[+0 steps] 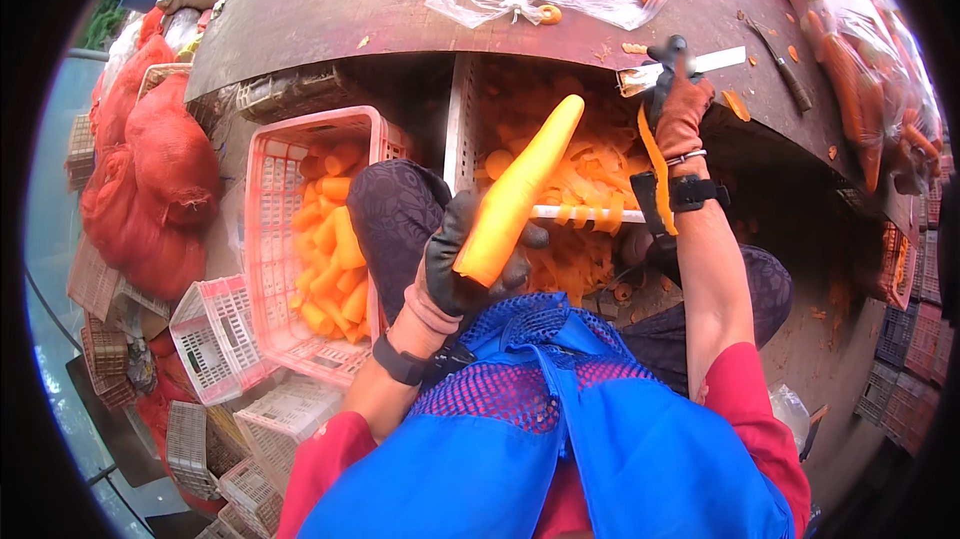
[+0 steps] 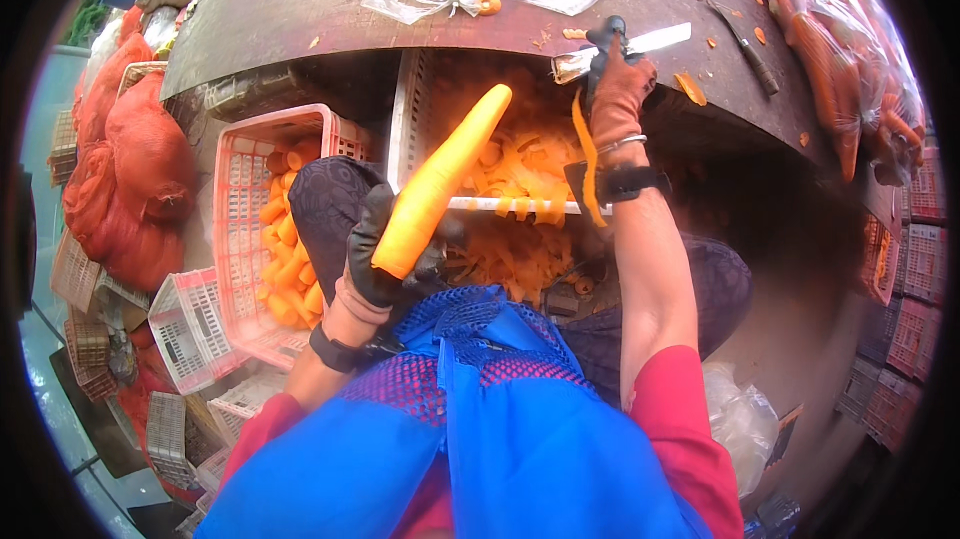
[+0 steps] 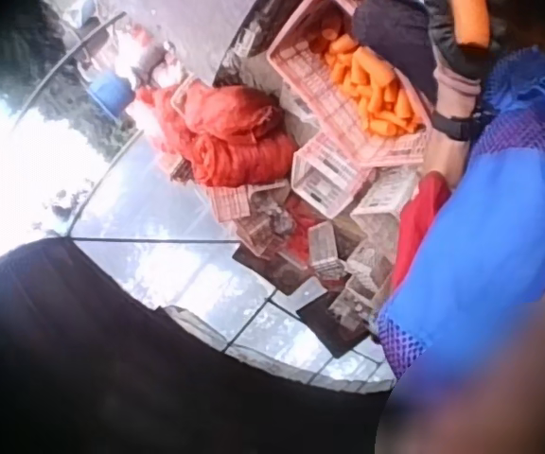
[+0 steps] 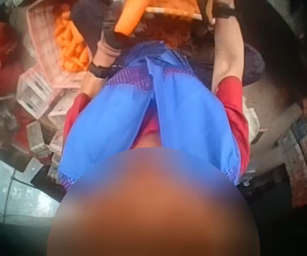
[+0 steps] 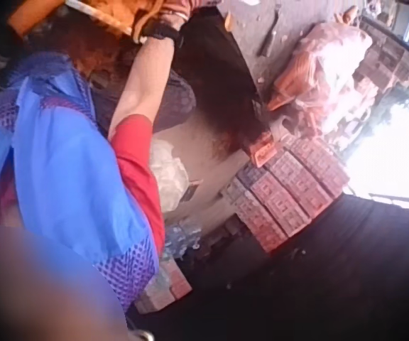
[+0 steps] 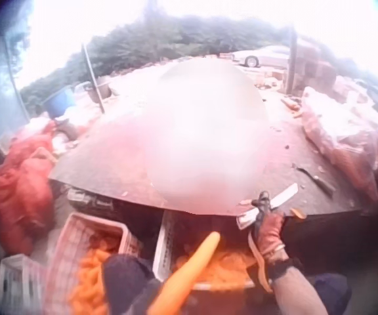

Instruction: The person peels a carrot by hand using a knife, places the peeled carrot into a basket, and removes a new one from a plastic bag on the table.

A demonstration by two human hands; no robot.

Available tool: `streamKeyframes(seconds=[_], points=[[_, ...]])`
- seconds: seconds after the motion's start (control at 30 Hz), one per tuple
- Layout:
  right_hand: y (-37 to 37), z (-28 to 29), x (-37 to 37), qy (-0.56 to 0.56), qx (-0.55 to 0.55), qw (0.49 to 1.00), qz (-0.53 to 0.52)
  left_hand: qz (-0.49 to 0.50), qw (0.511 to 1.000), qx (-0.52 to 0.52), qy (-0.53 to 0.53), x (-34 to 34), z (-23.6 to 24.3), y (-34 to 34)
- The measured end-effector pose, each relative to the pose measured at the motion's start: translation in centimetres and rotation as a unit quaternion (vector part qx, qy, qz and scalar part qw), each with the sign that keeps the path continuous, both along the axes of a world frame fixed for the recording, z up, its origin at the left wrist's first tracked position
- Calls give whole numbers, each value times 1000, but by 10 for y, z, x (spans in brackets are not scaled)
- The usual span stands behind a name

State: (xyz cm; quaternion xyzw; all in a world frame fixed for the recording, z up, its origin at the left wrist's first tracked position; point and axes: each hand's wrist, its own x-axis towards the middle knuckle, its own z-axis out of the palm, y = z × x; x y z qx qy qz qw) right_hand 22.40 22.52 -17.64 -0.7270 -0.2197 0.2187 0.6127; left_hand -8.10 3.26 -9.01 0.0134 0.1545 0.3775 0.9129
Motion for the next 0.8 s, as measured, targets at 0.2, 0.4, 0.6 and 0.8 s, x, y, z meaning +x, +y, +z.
streamKeyframes(seconds=[0.2, 0.4, 0.6, 0.8], points=[[-106, 88, -69, 151, 183, 936, 261, -4, 998, -49, -40, -8, 0, -1], [-189, 119, -141, 282, 151, 858, 402, 3, 1000, -24, 19, 1, 7, -4], [-181, 111, -149, 118, 120, 874, 456, -40, 557, 621, 550, -1, -21, -9], [-28, 15, -53, 51, 77, 975, 203, -47, 992, -25, -113, -5, -18, -5]])
